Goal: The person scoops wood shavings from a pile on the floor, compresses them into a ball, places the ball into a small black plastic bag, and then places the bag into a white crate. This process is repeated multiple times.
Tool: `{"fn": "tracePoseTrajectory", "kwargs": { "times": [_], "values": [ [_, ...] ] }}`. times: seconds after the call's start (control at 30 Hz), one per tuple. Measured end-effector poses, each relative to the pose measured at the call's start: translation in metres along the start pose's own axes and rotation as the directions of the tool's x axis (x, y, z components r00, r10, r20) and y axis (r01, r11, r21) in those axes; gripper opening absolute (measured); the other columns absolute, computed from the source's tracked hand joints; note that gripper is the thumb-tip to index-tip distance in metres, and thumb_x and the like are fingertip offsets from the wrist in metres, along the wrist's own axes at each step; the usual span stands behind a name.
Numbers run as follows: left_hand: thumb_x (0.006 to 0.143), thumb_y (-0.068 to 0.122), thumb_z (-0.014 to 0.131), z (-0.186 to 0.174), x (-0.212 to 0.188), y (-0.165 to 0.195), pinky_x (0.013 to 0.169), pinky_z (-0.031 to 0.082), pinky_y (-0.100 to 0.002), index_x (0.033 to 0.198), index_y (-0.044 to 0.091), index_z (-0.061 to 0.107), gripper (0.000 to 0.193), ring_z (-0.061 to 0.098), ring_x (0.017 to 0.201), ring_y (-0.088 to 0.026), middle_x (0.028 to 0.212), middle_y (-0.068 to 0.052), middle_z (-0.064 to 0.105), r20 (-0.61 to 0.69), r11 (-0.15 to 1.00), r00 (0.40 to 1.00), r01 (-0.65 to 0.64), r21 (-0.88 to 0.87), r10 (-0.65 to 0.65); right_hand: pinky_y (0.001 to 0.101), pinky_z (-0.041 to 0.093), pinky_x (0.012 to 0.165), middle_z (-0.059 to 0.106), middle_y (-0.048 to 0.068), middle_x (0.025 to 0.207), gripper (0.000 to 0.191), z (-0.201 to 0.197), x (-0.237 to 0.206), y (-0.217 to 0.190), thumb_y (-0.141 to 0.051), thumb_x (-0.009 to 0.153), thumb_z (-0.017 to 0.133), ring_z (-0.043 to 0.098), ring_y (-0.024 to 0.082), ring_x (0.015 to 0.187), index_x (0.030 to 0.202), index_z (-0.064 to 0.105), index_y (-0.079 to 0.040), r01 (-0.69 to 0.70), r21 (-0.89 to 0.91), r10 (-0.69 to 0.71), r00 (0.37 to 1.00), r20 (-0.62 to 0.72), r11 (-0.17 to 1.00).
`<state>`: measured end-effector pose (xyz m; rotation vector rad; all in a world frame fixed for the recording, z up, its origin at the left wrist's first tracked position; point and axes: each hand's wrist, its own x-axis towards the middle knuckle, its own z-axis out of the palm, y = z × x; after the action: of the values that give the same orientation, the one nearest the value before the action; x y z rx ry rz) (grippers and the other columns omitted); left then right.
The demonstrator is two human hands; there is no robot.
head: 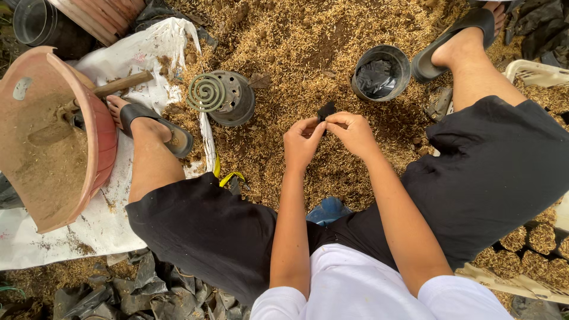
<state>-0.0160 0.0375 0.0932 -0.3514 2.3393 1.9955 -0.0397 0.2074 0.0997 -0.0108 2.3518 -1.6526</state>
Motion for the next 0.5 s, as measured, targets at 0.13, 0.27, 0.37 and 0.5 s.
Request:
{"fn": "tracePoseTrajectory", "kwargs": {
  "times": [0.13, 0.27, 0.37, 0.5],
  "values": [
    [0.093, 0.014, 0.070, 0.003, 0.000, 0.007, 0.065, 0.053, -0.027, 0.113, 0.004, 0.079, 0.023, 0.067, 0.074, -0.012, 0.092, -0.005, 0.074, -0.040, 0.997, 0.998, 0.042, 0.058, -0.040, 0.0288, 0.058, 0.077, 0.076, 0.007, 0.098, 0.019, 0.007, -0.003, -0.003, -0.014, 0.094, 0.070, 0.073, 0.013, 0.087, 0.108, 0.072, -0.002, -0.032, -0.010, 0.032, 0.996, -0.080, 0.999],
    [0.094, 0.012, 0.068, 0.003, 0.002, 0.004, 0.066, 0.054, -0.028, 0.112, 0.003, 0.078, 0.023, 0.067, 0.074, -0.012, 0.090, -0.006, 0.074, -0.034, 0.999, 0.999, 0.025, 0.040, -0.023, 0.0302, 0.057, 0.075, 0.075, 0.008, 0.095, 0.015, 0.014, -0.004, -0.004, -0.012, 0.099, 0.065, 0.071, 0.013, 0.085, 0.108, 0.064, 0.000, -0.053, -0.004, 0.051, 0.985, -0.166, 0.999],
    [0.094, 0.013, 0.071, 0.003, 0.003, 0.002, 0.069, 0.056, -0.027, 0.110, 0.002, 0.076, 0.020, 0.070, 0.078, -0.011, 0.093, -0.005, 0.074, -0.026, 0.997, 0.997, -0.073, 0.009, 0.073, 0.0299, 0.058, 0.075, 0.074, 0.007, 0.095, 0.016, 0.017, -0.005, -0.007, -0.009, 0.096, 0.068, 0.071, 0.012, 0.084, 0.108, 0.063, -0.001, -0.005, 0.006, 0.006, 0.988, -0.156, 1.000],
    [0.096, 0.014, 0.070, 0.004, 0.001, 0.002, 0.067, 0.055, -0.029, 0.107, 0.003, 0.078, 0.018, 0.069, 0.073, -0.013, 0.091, -0.006, 0.075, -0.118, 0.994, 0.992, -0.032, 0.104, 0.044, 0.0293, 0.059, 0.075, 0.073, 0.006, 0.098, 0.009, 0.019, -0.007, -0.014, -0.005, 0.093, 0.070, 0.072, 0.014, 0.085, 0.102, 0.069, -0.003, 0.080, -0.150, -0.111, 0.970, -0.214, 0.986]
  ]
}}
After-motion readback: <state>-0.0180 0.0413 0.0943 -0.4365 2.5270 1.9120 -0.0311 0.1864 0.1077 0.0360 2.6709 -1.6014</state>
